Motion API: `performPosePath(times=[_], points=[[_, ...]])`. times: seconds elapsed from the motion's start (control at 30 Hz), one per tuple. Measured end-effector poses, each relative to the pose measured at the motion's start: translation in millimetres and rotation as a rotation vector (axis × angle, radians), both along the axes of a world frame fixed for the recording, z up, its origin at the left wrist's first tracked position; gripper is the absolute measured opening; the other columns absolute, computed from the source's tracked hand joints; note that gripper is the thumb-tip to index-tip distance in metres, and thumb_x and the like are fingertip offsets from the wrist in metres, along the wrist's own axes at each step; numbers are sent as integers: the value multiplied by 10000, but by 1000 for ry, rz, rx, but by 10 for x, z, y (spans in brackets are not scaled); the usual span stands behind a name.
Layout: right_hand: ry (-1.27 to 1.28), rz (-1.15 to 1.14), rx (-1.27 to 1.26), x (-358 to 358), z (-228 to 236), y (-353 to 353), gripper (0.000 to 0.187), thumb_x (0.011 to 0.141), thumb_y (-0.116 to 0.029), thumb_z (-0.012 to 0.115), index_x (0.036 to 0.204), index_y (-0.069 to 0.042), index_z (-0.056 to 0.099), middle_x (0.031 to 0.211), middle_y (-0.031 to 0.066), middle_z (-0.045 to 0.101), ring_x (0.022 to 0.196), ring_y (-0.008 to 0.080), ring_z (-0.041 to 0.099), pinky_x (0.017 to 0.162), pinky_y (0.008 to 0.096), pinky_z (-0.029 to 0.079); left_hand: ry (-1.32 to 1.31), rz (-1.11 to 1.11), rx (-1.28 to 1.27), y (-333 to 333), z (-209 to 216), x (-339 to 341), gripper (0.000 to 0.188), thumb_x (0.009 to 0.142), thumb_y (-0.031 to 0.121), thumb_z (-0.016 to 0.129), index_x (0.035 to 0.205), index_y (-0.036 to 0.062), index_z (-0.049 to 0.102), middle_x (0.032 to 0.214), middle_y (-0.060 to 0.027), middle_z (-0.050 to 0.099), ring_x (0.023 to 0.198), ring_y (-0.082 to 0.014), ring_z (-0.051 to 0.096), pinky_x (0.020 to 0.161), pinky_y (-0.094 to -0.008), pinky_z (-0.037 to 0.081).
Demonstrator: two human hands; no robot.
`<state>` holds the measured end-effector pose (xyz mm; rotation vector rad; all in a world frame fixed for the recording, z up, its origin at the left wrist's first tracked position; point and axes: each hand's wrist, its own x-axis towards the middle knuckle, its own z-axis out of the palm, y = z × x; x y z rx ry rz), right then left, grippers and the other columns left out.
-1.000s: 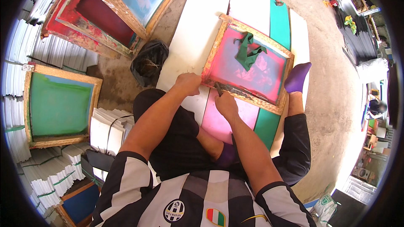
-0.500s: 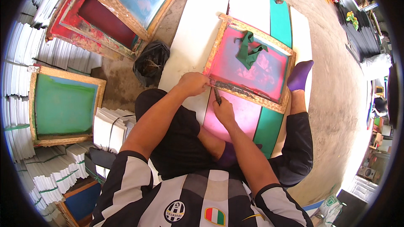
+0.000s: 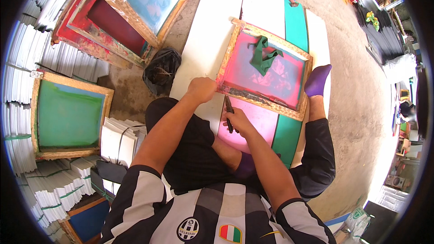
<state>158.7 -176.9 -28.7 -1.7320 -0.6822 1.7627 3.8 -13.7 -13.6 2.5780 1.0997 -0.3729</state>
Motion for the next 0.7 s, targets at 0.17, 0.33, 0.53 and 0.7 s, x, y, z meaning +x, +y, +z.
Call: performPosePath(times=[0.17,0.33,0.53,0.7], points=[[6,-35,-111,196,-117,69,367,965,-251,611,1205,20,557,961,165,649,779,273,696,615,414,555,134,141,-45,67,132,-150,171,865,149,673,978,75,777,1025,-170,760,964,-340,743,814,-462,591],[-6,-2,-137,220,32,216,299,924,-205,566,1048,67,547,850,175,588,668,301,657,525,458,541,162,180,-58,70,72,-189,192,845,125,688,1011,76,773,1037,-162,761,988,-336,741,821,-459,594],[-104,72,-238,275,102,492,392,948,-198,569,1235,54,480,914,235,608,673,347,698,507,479,557,113,175,-68,71,7,-170,239,812,193,749,1016,71,770,1051,-166,757,994,-341,737,832,-466,591],[-111,78,-218,298,29,453,383,940,-206,571,1241,16,488,898,214,608,647,326,681,470,460,541,107,185,-103,80,31,-161,265,800,222,776,1022,76,771,1063,-160,754,1009,-335,732,844,-461,588]])
